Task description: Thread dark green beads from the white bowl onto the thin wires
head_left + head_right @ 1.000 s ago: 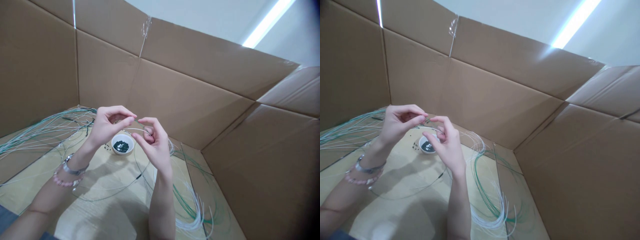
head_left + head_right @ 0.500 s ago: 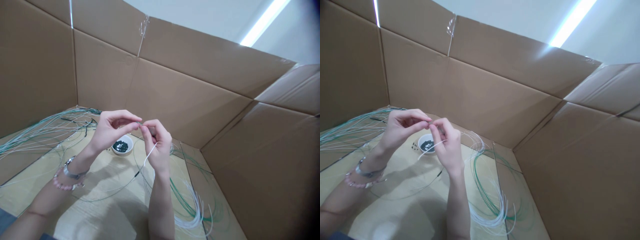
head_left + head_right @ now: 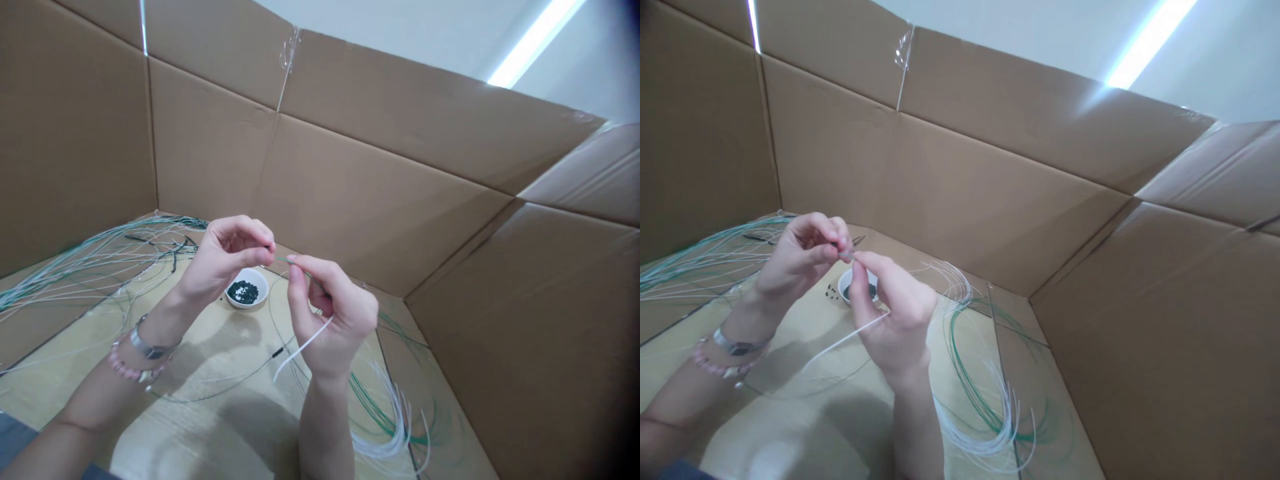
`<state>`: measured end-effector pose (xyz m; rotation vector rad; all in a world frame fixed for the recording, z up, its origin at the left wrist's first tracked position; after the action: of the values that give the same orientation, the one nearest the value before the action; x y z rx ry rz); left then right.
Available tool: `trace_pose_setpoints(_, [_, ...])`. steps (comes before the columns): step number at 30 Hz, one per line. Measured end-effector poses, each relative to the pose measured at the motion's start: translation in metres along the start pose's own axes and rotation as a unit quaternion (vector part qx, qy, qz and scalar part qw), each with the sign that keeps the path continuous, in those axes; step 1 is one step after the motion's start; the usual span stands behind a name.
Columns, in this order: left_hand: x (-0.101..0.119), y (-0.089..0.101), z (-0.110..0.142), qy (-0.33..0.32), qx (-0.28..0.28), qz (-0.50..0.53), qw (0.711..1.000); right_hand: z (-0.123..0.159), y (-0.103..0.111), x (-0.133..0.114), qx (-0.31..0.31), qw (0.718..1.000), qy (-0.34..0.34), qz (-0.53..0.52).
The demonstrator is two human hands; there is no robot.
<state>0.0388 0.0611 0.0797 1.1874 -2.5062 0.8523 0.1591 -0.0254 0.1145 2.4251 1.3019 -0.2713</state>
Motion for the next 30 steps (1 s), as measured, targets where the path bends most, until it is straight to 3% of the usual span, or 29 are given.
trace_pose_setpoints(15, [-0.005,-0.008,0.006,0.052,0.002,0.014,0.999,0.007,0.007,-0.015,0.031,0.998,0.054,0.020])
trace_pose_setpoints(23, [-0.018,-0.025,0.014,0.110,-0.027,0.140,0.984,0.010,0.009,-0.020,0.049,0.996,0.069,0.040])
trace_pose_setpoints(30, [-0.025,-0.031,0.019,0.130,-0.021,0.168,0.977,0.012,0.009,-0.022,0.060,0.993,0.068,0.072])
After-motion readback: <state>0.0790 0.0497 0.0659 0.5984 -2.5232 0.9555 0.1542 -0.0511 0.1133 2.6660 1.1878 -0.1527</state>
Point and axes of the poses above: each hand's wrist, its own z-axis away from the middle knuckle, its own y-axis out of the back of the hand, x = y × z, the point moved 10 cm from there along -z, towards the middle knuckle, and after that the axes turned 10 degrees about -y, right-handed, at the moved point
